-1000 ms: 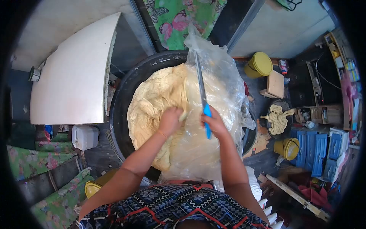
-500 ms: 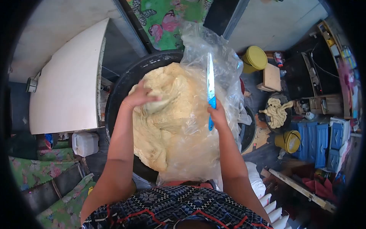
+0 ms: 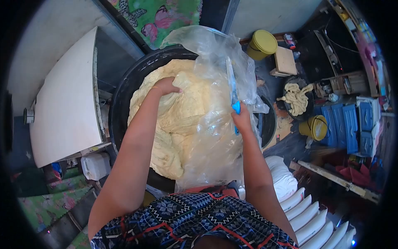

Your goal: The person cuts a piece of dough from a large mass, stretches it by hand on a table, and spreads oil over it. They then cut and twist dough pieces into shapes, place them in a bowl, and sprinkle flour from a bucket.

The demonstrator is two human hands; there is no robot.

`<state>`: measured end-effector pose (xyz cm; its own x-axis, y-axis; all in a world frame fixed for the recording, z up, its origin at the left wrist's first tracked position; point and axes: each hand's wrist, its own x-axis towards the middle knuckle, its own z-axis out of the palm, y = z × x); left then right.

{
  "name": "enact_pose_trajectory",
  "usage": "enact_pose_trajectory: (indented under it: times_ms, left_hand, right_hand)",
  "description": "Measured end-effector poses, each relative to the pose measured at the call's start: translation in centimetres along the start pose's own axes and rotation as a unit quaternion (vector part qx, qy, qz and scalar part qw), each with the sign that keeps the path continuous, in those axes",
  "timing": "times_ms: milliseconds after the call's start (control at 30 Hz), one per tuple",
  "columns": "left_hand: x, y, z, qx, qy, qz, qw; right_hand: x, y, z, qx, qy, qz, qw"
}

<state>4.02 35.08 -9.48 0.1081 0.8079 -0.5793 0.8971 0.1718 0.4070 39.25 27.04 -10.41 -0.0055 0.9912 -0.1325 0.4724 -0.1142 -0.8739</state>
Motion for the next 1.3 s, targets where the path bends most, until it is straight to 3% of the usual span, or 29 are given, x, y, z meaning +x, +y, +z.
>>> enact_pose_trajectory:
  times_ms: [133,200,267,333,433,467,533,567,633,700,767,833,900,967,1100,1167,1300]
  left_hand:
    - [-2.7,0.0,1.5,-0.031,0.044,0.028,0.998]
    - [-4.4,0.8,2.0,-0.025,0.047,0.029,0.998]
    - [-6.2,1.9,2.6,-0.006,0.057,-0.002,0.998]
    - [-8.7,2.5,3.3,-0.022,0.073,0.010,0.997]
    - [-11.2,2.1,4.7,-0.032,0.099,0.026,0.994]
    - [-11.9,1.8,5.1,-0.029,0.110,0.032,0.993]
    - [-13.1,1.6,5.7,-0.045,0.101,0.035,0.993]
    - [-13.4,1.5,5.7,-0.061,0.095,0.037,0.993]
    - [-13.2,0.9,5.3,-0.060,0.083,0.035,0.994]
    - [-11.0,-0.8,5.1,-0.093,0.066,0.103,0.988]
    - [-9.6,0.7,1.6,-0.229,-0.034,0.014,0.973]
    - [-5.0,0.7,2.8,-0.162,0.150,0.048,0.974]
    - [-4.4,4.9,0.5,0.057,0.213,-0.065,0.973]
    - [-1.0,6.4,0.6,0.041,0.165,-0.031,0.985]
    - [-1.1,8.9,2.5,0.110,0.187,-0.043,0.975]
    - [-1.1,8.1,1.4,0.021,0.065,-0.039,0.997]
    - [-3.6,6.6,4.9,0.026,0.089,0.051,0.994]
  right_hand:
    - [-1.2,-4.1,-0.2,-0.118,-0.023,0.042,0.992]
    - [-1.5,-6.1,2.9,0.004,-0.027,-0.058,0.998]
    - [-1.8,-9.2,7.7,0.236,-0.162,0.020,0.958]
    - [-1.9,-11.5,11.6,0.295,-0.260,0.056,0.918]
    - [-0.4,-8.1,14.7,0.234,-0.174,0.049,0.955]
    - [0.3,-5.3,15.3,0.176,-0.073,-0.048,0.981]
    - [1.0,-4.4,10.2,0.126,-0.101,-0.035,0.986]
    - [0.7,-3.8,8.0,0.127,-0.056,0.050,0.989]
    - [0.9,-1.0,4.0,0.165,-0.082,0.068,0.981]
    - [0.1,-2.1,0.8,0.162,-0.090,0.084,0.979]
    - [-0.3,-2.3,-0.7,0.201,-0.081,0.092,0.972]
    - [-0.1,-1.2,-1.3,0.224,-0.066,0.114,0.966]
    - [-0.1,-0.4,-1.5,0.247,-0.049,0.136,0.958]
    - [0.1,0.0,-1.4,0.269,-0.025,0.130,0.954]
    - [-0.1,-0.3,-1.5,0.257,-0.035,0.116,0.959]
    - [-0.2,-0.1,-1.5,0.248,-0.033,0.126,0.960]
    - [0.3,0.7,-1.2,0.246,0.019,0.144,0.959]
